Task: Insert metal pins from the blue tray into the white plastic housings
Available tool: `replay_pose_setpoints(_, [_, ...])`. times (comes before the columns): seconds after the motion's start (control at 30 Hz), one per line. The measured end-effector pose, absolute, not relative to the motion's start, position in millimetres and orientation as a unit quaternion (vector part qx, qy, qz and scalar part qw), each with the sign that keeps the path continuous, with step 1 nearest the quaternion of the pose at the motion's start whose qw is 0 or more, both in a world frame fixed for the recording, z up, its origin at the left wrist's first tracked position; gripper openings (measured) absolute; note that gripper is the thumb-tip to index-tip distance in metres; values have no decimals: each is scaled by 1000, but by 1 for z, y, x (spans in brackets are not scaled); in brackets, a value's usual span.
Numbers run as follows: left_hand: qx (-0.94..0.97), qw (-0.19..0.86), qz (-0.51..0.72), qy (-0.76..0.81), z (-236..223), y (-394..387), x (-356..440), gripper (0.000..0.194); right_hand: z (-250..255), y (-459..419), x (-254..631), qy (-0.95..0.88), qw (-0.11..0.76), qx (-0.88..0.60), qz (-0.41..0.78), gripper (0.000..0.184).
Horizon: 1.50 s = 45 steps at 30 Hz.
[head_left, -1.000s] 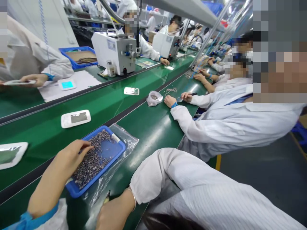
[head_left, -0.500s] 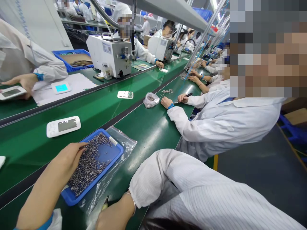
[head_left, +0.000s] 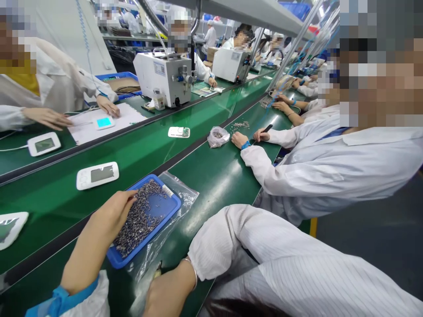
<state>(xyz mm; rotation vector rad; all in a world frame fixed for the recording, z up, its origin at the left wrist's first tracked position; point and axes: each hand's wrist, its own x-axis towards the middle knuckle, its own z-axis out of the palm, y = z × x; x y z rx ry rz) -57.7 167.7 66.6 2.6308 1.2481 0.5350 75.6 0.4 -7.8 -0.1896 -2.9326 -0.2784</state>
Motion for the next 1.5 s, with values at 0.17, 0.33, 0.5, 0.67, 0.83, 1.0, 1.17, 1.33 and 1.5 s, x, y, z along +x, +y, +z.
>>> replay_pose_setpoints(0.17, [898, 69, 185, 393, 75, 161, -55, 28, -11, -6, 74, -961, 256, -101, -14, 52])
replay_pose_setpoints(0.33, [905, 25, 188, 380, 75, 159, -54, 25, -23, 0, 71, -936, 348, -49, 3, 33])
replay_pose_setpoints(0.5, [905, -2, 181, 385, 78, 154, -47, 33, -21, -1, 73, -920, 386, -54, 26, 28])
replay_pose_setpoints(0.67, [906, -22, 203, 370, 80, 154, -37, 32, -6, -3, 78, -921, 378, -86, 24, 55])
replay_pose_setpoints(0.83, [912, -54, 208, 350, 81, 154, -36, 26, -4, -3, 79, -919, 383, -97, -4, 58])
replay_pose_setpoints(1.0, [914, -61, 220, 337, 85, 150, -36, 20, -10, -2, 77, -918, 388, -80, -11, 59])
replay_pose_setpoints(1.17, [920, -38, 225, 319, 85, 148, -36, 25, -1, -3, 80, -925, 367, -96, 2, 37])
replay_pose_setpoints(1.33, [920, -37, 225, 319, 85, 147, -36, 43, 6, -3, 81, -911, 401, -98, -12, 44])
replay_pose_setpoints(1.5, [919, -55, 235, 312, 84, 147, -35, 40, -10, -2, 78, -914, 394, -78, 50, 56])
